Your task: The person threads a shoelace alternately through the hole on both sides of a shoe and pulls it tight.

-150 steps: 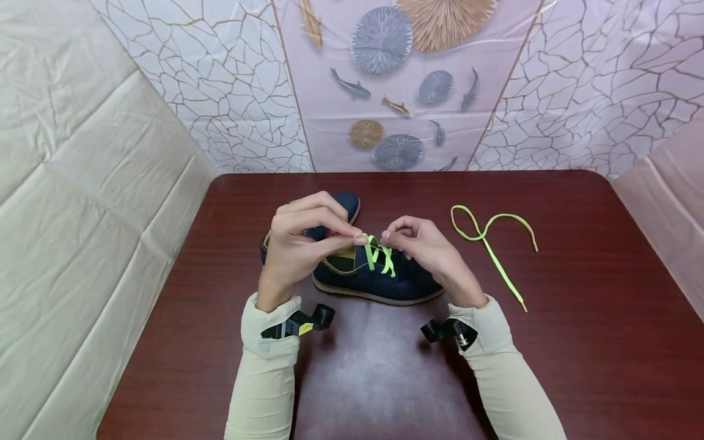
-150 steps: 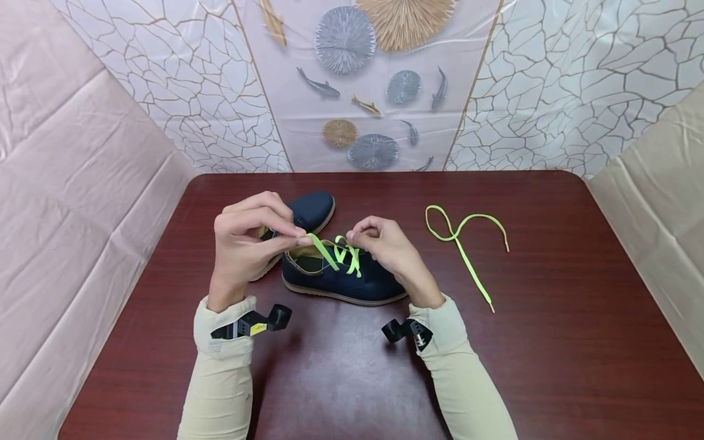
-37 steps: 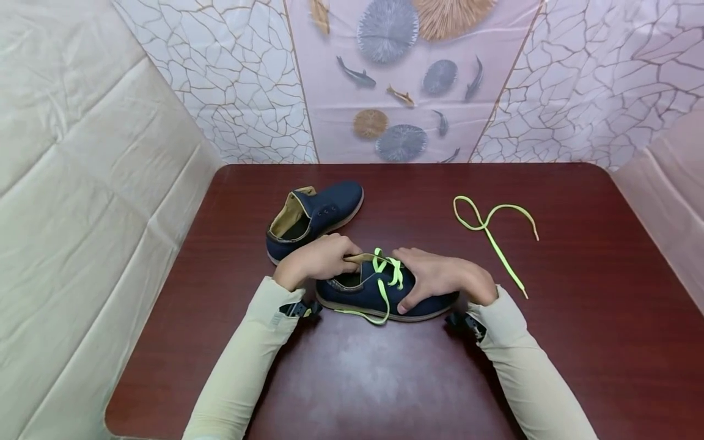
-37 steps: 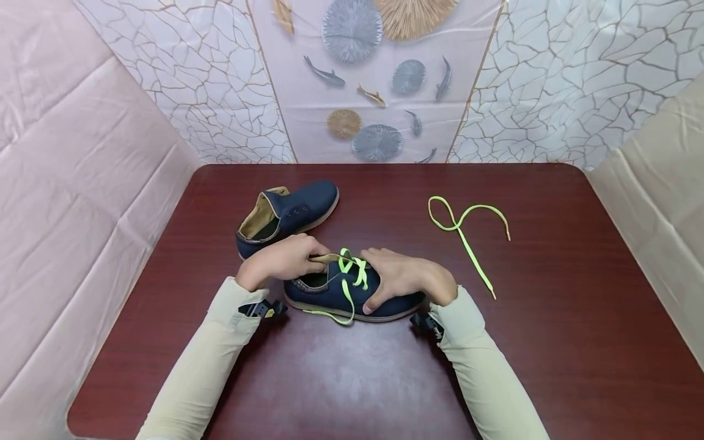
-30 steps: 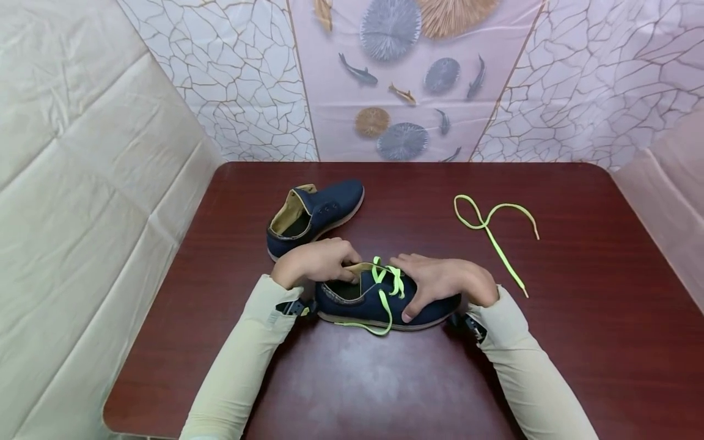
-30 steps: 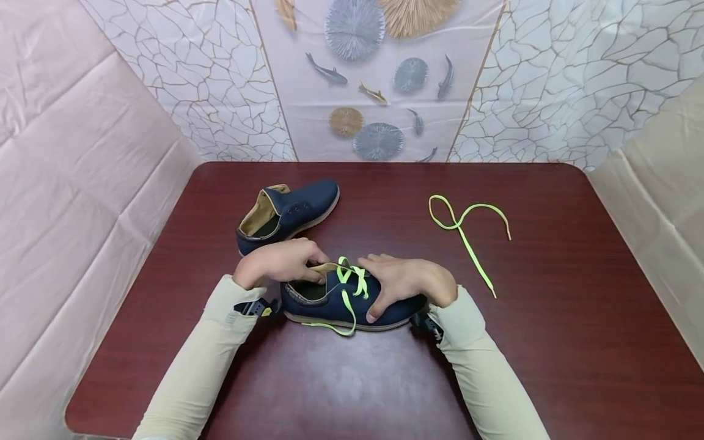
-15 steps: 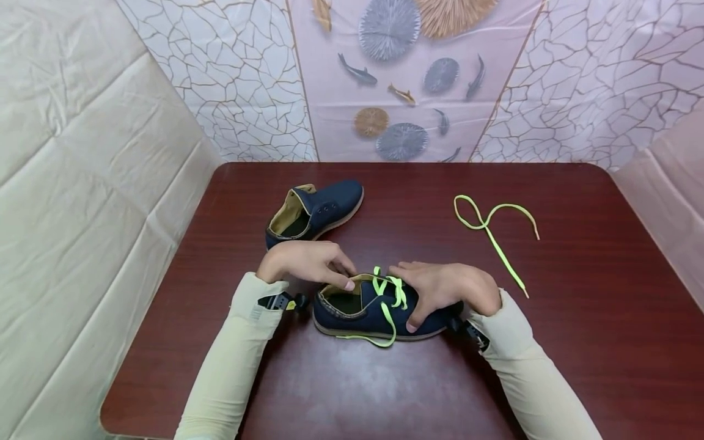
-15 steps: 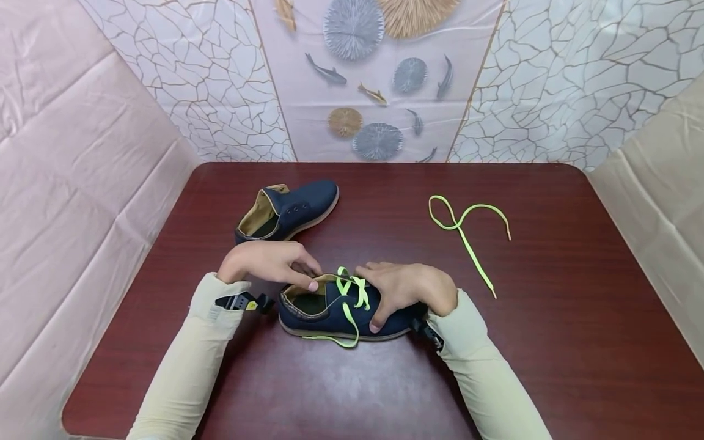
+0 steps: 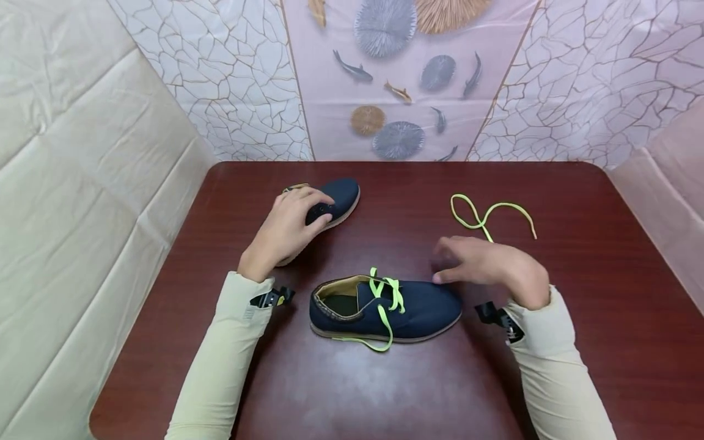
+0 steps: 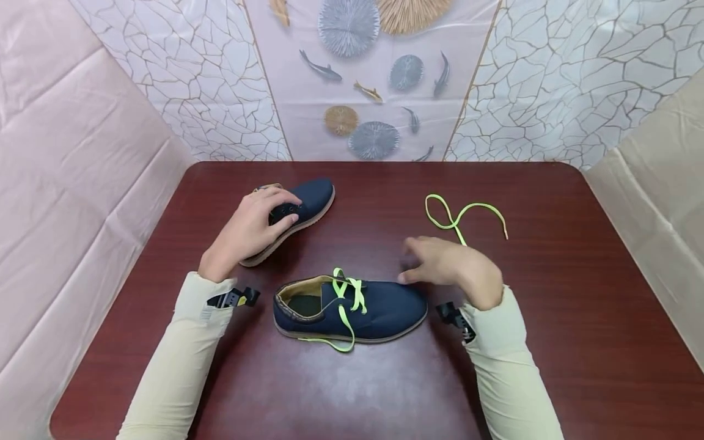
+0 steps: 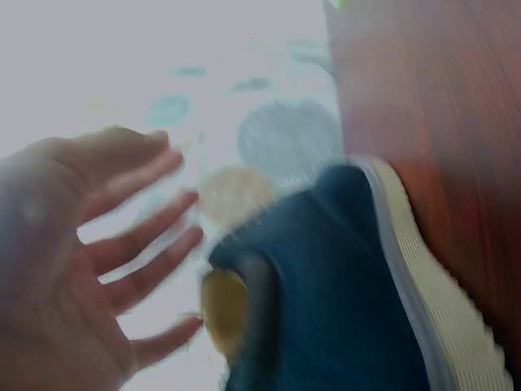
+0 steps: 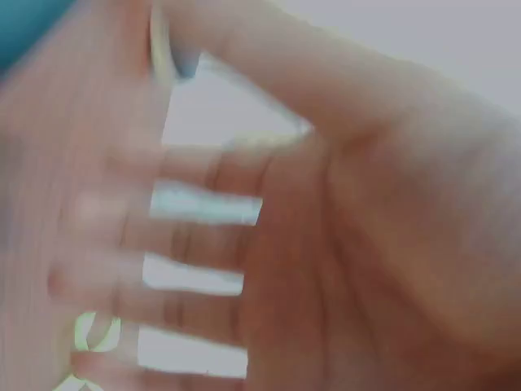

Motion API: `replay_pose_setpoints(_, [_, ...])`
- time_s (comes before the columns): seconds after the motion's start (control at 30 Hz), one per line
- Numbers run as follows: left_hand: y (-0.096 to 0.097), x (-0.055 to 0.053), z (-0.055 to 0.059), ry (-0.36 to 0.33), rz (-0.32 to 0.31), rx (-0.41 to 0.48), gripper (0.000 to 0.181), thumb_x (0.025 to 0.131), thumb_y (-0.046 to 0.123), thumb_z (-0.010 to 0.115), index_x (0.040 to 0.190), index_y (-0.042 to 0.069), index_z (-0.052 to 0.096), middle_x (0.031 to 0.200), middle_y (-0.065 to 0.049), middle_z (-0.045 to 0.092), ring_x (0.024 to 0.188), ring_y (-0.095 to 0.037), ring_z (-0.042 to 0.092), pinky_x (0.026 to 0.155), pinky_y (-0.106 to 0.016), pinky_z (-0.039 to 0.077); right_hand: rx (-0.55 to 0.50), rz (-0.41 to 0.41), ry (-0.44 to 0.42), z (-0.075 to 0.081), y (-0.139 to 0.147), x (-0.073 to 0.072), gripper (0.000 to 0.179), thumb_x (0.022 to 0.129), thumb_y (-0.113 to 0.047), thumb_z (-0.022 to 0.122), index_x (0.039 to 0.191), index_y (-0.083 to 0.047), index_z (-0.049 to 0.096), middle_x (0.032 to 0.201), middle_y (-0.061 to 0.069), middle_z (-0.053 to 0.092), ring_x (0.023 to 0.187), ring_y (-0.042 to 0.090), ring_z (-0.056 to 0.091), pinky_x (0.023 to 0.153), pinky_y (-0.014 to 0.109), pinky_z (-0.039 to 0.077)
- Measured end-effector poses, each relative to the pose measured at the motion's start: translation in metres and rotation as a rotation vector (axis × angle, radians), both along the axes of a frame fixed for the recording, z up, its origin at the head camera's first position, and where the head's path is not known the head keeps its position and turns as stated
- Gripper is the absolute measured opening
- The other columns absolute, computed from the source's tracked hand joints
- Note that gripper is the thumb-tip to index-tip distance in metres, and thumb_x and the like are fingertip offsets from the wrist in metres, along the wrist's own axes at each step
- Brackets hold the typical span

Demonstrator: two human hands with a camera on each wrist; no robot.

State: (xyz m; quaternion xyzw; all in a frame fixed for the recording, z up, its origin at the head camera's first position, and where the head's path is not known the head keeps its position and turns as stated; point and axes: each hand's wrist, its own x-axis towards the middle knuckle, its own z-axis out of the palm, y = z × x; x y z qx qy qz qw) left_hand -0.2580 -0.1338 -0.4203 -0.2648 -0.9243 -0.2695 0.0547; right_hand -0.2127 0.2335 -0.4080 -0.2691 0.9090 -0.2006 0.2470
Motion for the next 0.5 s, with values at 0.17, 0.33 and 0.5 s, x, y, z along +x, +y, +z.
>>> replay_pose_setpoints(0.17, [-0.005,-0.006,-0.015,-0.110,0.068,-0.154,0.053,0.106,0.030,0.066,0.153,0.010,0.054,0.153,-0.015,0.055,0.144,-0.034,0.049,0.119,-0.054,0.038,0.166,-0.232,-0.027,-0.007,0.052,-0.007,0.036,0.095,-0.019,0.076,0.108,0.010,0.057,0.097,0.024,0.064,0.094,0.040,0.064,0.085,0.050,0.054])
replay_pose_setpoints(0.33, [0.000,-0.013,-0.026,-0.151,0.105,-0.131,0.064,0.107,0.030,0.065,0.162,0.009,0.039,0.162,-0.016,0.046,0.150,-0.034,0.041,0.119,-0.053,0.039,0.238,-0.340,-0.084,-0.016,0.090,-0.010,0.037,0.094,-0.016,0.069,0.063,-0.015,0.050,0.061,-0.003,0.045,0.061,0.016,0.048,0.064,0.033,0.041])
replay_pose_setpoints(0.5, [0.002,-0.017,-0.029,-0.149,0.186,-0.102,0.053,0.109,0.031,0.062,0.156,0.011,0.049,0.155,-0.015,0.053,0.145,-0.032,0.048,0.114,-0.053,0.044,0.172,-0.466,-0.293,-0.024,0.105,-0.012,0.036,0.092,-0.010,0.062,0.059,-0.016,0.049,0.058,-0.005,0.046,0.055,0.013,0.046,0.057,0.027,0.041])
